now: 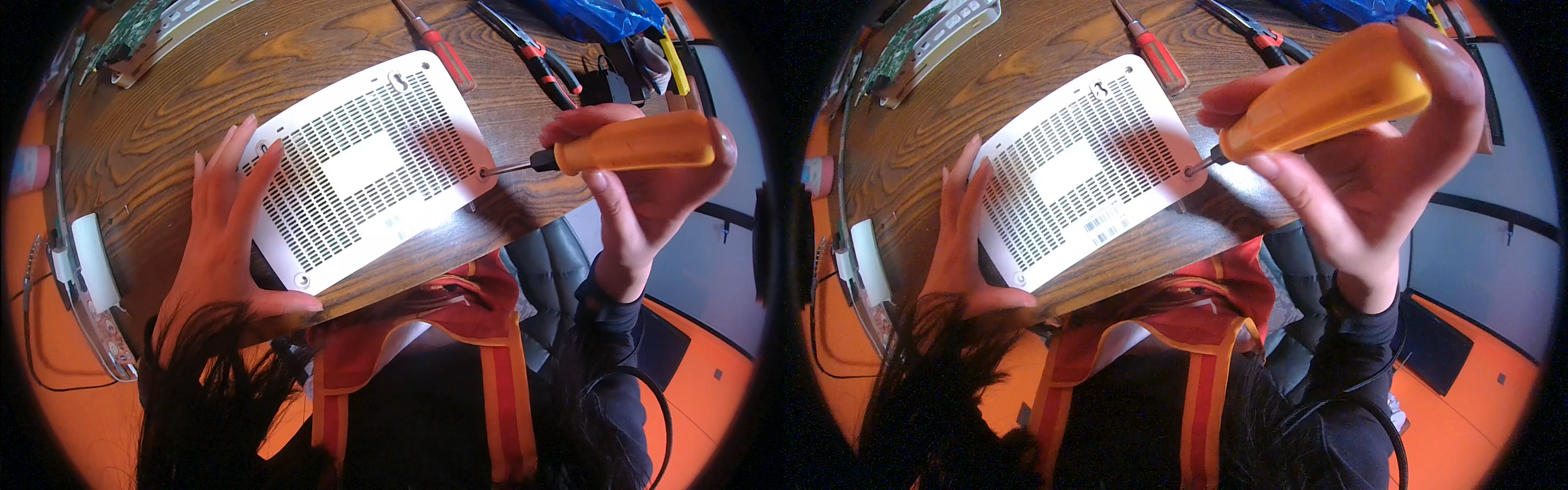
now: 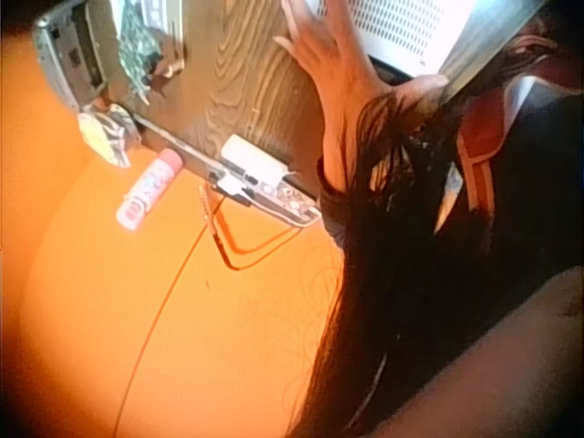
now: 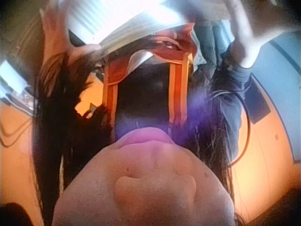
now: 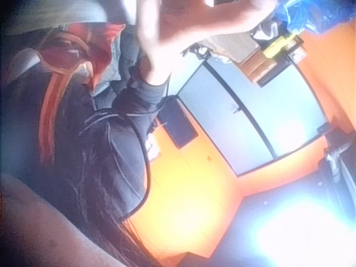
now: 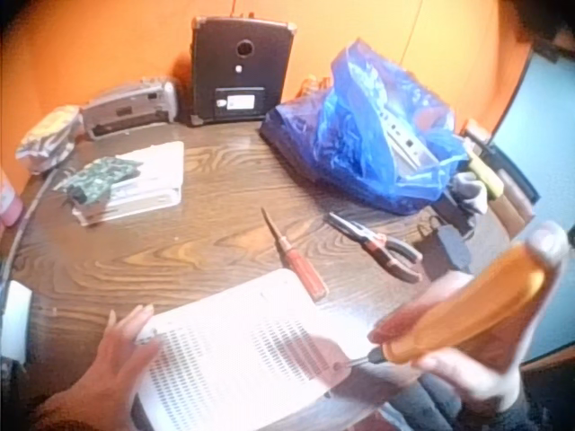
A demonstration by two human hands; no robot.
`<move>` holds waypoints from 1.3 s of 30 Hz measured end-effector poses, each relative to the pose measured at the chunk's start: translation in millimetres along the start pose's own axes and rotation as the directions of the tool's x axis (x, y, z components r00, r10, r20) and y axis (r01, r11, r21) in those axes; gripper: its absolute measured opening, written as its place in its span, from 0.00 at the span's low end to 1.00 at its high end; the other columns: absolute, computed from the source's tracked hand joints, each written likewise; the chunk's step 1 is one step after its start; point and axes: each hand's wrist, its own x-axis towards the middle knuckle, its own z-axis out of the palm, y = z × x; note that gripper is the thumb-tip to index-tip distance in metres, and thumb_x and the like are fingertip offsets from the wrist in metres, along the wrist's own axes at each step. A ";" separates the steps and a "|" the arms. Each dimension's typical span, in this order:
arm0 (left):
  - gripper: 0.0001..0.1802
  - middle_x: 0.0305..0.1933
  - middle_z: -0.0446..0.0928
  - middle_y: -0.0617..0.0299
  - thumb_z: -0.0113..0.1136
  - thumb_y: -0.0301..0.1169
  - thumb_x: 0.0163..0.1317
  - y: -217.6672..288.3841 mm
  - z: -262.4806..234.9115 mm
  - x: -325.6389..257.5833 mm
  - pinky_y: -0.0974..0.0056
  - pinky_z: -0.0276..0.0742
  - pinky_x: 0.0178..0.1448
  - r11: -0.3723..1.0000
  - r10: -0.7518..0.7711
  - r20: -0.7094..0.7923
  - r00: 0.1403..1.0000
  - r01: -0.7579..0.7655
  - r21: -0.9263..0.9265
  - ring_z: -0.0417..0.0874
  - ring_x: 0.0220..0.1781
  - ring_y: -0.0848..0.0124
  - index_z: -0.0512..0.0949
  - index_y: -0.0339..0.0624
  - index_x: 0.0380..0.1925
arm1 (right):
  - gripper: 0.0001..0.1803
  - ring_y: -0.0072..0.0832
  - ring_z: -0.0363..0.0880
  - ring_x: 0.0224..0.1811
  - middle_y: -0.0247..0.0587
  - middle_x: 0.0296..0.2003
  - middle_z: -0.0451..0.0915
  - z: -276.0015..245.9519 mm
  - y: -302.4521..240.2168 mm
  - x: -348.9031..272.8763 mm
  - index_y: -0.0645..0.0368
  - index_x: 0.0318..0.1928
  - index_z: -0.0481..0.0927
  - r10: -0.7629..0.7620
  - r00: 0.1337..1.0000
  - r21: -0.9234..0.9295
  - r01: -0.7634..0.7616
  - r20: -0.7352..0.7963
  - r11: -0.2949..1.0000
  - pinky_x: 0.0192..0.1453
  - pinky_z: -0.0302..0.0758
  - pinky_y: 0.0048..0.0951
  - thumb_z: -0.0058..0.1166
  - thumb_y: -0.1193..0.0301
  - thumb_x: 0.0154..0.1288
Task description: The person uses a screwdriver to remove screws from the back cover of a white electronic device. They then separate the cover from the main body, revealing the internal circuit board, and place the cover aside.
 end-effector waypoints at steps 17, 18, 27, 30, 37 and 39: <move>0.65 0.70 0.44 0.43 0.66 0.67 0.31 0.6 -2.1 1.6 0.28 0.37 0.65 0.997 0.061 -0.004 0.998 -0.062 -0.037 0.44 0.72 0.44 0.50 0.46 0.67 | 0.45 0.41 0.79 0.43 0.57 0.46 0.73 24.6 5.8 -12.9 0.43 0.67 0.43 -0.063 0.972 -0.050 0.053 -0.227 0.997 0.46 0.80 0.41 0.52 0.85 0.57; 0.65 0.70 0.44 0.43 0.67 0.66 0.31 -1.7 -4.0 1.7 0.28 0.36 0.65 0.994 0.083 0.010 0.996 -0.082 -0.075 0.43 0.72 0.44 0.50 0.46 0.67 | 0.45 0.41 0.79 0.43 0.57 0.48 0.71 25.7 7.7 -17.7 0.43 0.67 0.43 -0.093 0.962 -0.012 0.093 -0.256 0.996 0.47 0.80 0.41 0.52 0.86 0.56; 0.06 0.37 0.74 0.57 0.55 0.21 0.54 -77.0 -74.9 -35.2 0.65 0.73 0.39 0.948 -0.127 -0.511 0.850 0.257 0.191 0.78 0.35 0.66 0.79 0.37 0.32 | 0.33 0.47 0.71 0.57 0.62 0.55 0.67 24.0 20.5 -38.3 0.48 0.65 0.53 0.218 0.617 0.167 -0.141 -0.756 0.976 0.59 0.72 0.41 0.52 0.73 0.63; 0.06 0.36 0.73 0.59 0.55 0.19 0.54 -91.0 -85.1 -58.4 0.67 0.73 0.41 0.902 -0.307 -0.432 0.848 0.404 0.153 0.77 0.37 0.68 0.79 0.36 0.32 | 0.33 0.46 0.69 0.59 0.61 0.56 0.66 29.4 25.2 -41.9 0.52 0.65 0.52 0.309 0.570 0.207 -0.238 -0.762 0.949 0.63 0.68 0.40 0.52 0.71 0.64; 0.04 0.28 0.73 0.62 0.61 0.23 0.52 -93.9 -91.9 -72.6 0.70 0.72 0.36 0.838 -0.538 -0.218 0.814 0.544 -0.037 0.76 0.31 0.72 0.78 0.36 0.29 | 0.31 0.44 0.71 0.58 0.62 0.56 0.67 32.7 18.9 -42.3 0.53 0.65 0.51 0.264 0.681 0.221 -0.152 -0.683 0.963 0.61 0.70 0.37 0.49 0.74 0.65; 0.05 0.26 0.73 0.62 0.63 0.25 0.51 -92.0 -84.1 -69.0 0.70 0.71 0.36 0.817 -0.569 -0.189 0.800 0.576 -0.027 0.75 0.30 0.72 0.78 0.36 0.27 | 0.31 0.44 0.71 0.58 0.61 0.55 0.67 36.0 19.4 -42.4 0.53 0.65 0.51 0.244 0.687 0.215 -0.130 -0.684 0.968 0.59 0.71 0.35 0.48 0.75 0.65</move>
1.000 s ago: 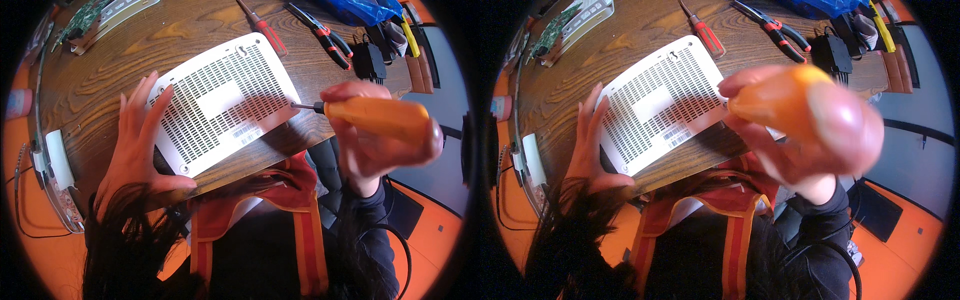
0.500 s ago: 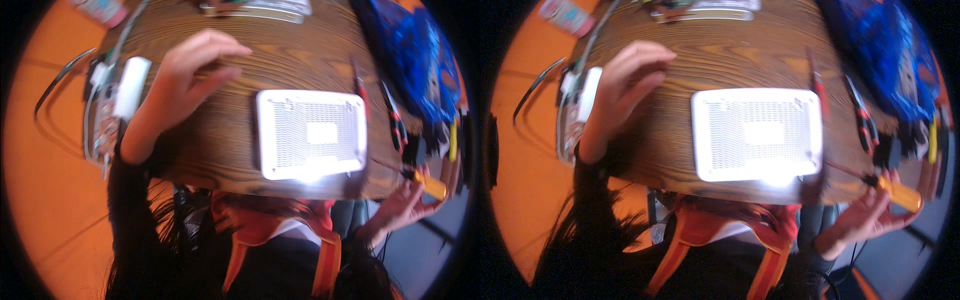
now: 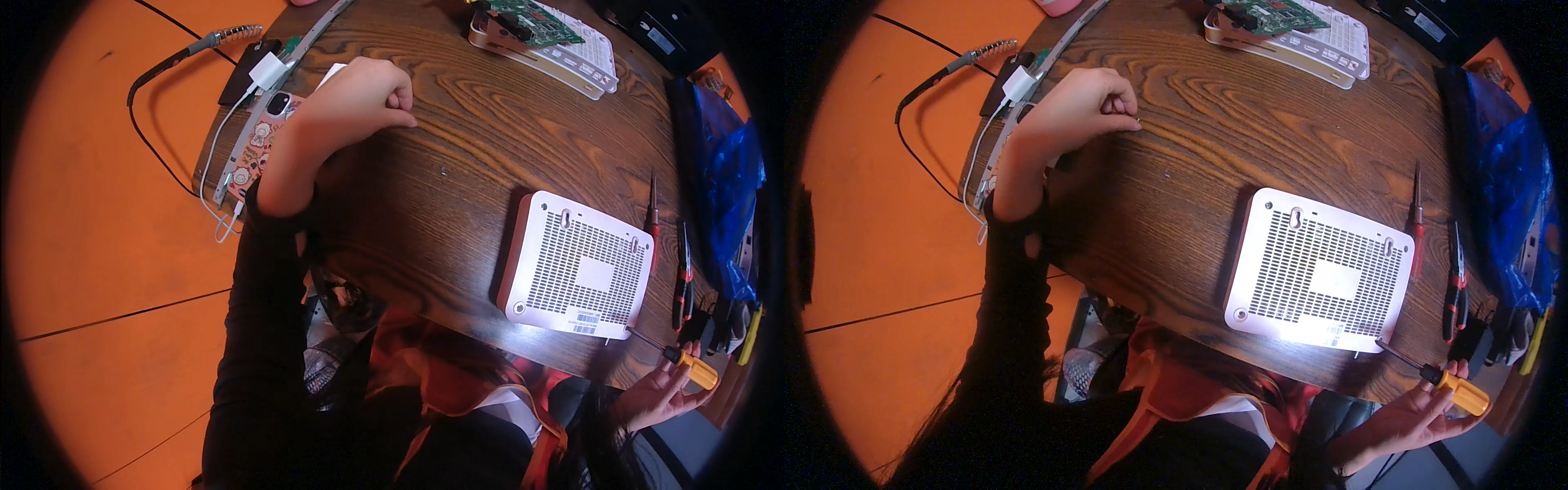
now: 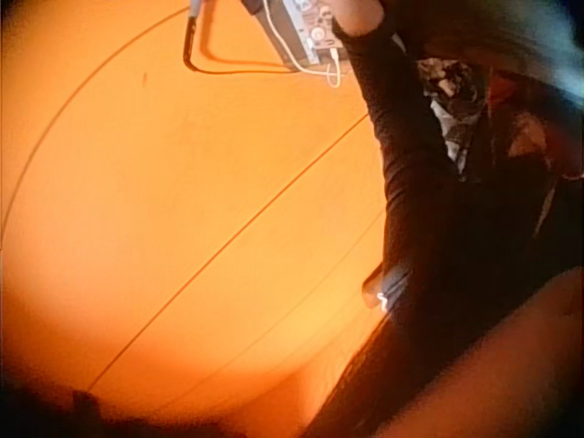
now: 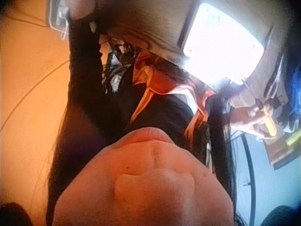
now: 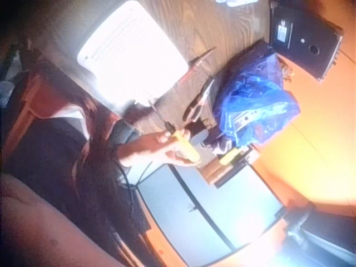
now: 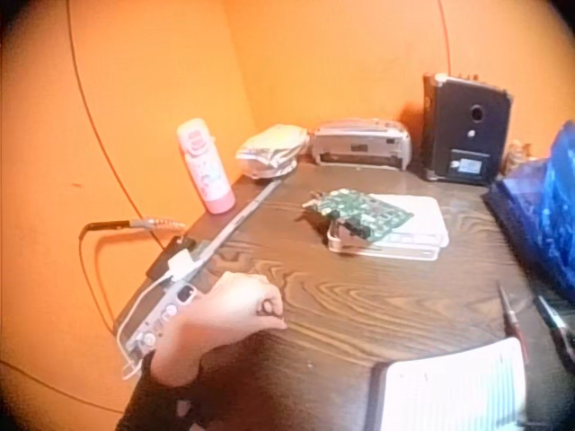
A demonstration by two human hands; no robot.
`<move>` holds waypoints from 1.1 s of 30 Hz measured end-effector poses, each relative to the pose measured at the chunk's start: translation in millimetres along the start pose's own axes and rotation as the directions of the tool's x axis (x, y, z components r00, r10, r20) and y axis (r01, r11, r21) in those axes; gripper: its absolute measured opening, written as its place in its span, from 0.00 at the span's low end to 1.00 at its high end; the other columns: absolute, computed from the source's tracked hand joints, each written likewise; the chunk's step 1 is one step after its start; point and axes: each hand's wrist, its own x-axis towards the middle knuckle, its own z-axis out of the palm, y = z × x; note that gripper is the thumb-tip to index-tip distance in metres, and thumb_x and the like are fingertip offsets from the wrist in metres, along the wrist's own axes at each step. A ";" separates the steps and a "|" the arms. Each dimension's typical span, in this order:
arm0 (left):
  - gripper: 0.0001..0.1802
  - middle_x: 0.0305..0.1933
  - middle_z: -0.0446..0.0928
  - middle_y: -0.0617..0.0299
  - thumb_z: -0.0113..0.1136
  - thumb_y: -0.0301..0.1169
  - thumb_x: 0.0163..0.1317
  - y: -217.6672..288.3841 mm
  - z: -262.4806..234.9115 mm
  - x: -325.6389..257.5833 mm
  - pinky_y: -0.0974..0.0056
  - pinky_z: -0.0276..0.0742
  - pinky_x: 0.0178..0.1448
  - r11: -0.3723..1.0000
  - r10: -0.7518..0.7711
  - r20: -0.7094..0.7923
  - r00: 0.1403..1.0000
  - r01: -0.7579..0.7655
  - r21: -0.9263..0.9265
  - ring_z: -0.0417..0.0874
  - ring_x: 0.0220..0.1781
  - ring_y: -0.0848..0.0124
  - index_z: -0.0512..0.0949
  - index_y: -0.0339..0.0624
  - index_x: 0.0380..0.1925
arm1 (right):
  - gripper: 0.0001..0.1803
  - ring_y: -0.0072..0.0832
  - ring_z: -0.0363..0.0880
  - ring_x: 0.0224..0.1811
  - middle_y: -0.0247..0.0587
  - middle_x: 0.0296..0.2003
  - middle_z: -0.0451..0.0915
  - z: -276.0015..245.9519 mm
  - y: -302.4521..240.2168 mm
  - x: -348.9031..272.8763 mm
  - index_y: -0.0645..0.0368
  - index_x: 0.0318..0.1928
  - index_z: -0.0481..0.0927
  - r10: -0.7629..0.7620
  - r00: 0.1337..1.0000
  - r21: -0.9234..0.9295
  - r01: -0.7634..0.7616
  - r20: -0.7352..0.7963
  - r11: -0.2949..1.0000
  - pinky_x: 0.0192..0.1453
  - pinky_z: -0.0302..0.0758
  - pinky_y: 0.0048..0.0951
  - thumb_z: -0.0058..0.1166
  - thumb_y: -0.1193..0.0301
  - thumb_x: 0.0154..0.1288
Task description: The person uses a screwdriver to remove screws from the back cover of a white electronic device. They then separate the cover from the main body, revealing the internal circuit board, and place the cover aside.
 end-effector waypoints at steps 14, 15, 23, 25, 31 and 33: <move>0.08 0.33 0.79 0.58 0.61 0.19 0.52 82.2 62.1 -8.2 0.71 0.79 0.40 0.477 0.575 -0.025 0.817 -0.361 -0.801 0.82 0.35 0.73 0.74 0.39 0.32 | 0.32 0.43 0.77 0.50 0.66 0.52 0.68 52.1 -18.0 -30.8 0.48 0.66 0.49 -0.064 0.960 0.434 -0.063 0.272 0.899 0.46 0.82 0.33 0.45 0.76 0.65; 0.09 0.32 0.79 0.58 0.61 0.18 0.52 86.8 66.3 -10.8 0.71 0.79 0.39 0.463 0.592 -0.014 0.806 -0.354 -0.813 0.82 0.35 0.73 0.74 0.39 0.31 | 0.31 0.43 0.77 0.50 0.66 0.51 0.68 60.7 -17.6 -34.4 0.47 0.66 0.49 -0.167 0.922 0.532 -0.049 0.350 0.845 0.46 0.82 0.34 0.44 0.76 0.66; 0.17 0.29 0.80 0.59 0.62 0.16 0.50 92.1 66.6 -19.3 0.72 0.77 0.40 0.397 0.587 -0.010 0.810 -0.299 -0.868 0.83 0.37 0.72 0.68 0.36 0.39 | 0.31 0.38 0.78 0.48 0.62 0.50 0.69 98.8 -35.6 -45.0 0.45 0.67 0.44 -0.316 0.870 0.597 0.032 0.378 0.802 0.47 0.82 0.35 0.42 0.72 0.69; 0.22 0.32 0.81 0.56 0.62 0.12 0.47 91.9 63.8 -20.7 0.70 0.74 0.47 0.407 0.569 0.071 0.820 -0.205 -0.890 0.82 0.40 0.72 0.66 0.34 0.41 | 0.31 0.38 0.78 0.48 0.60 0.50 0.70 100.1 -38.3 -47.2 0.45 0.67 0.44 -0.295 0.876 0.573 0.026 0.382 0.819 0.47 0.82 0.35 0.42 0.71 0.69; 0.23 0.34 0.80 0.56 0.61 0.10 0.48 94.6 61.7 -22.5 0.69 0.75 0.47 0.379 0.506 0.137 0.852 -0.077 -0.922 0.81 0.42 0.72 0.64 0.34 0.42 | 0.31 0.38 0.78 0.48 0.60 0.51 0.69 98.1 -36.0 -49.4 0.44 0.66 0.44 -0.290 0.876 0.564 0.025 0.385 0.825 0.47 0.82 0.36 0.42 0.72 0.69; 0.23 0.34 0.79 0.57 0.61 0.10 0.47 94.7 62.0 -21.6 0.69 0.75 0.48 0.420 0.488 0.165 0.857 -0.064 -0.905 0.81 0.43 0.72 0.65 0.34 0.42 | 0.31 0.38 0.78 0.48 0.60 0.51 0.69 97.5 -35.1 -49.3 0.43 0.66 0.44 -0.284 0.879 0.574 0.014 0.383 0.819 0.47 0.82 0.37 0.42 0.72 0.69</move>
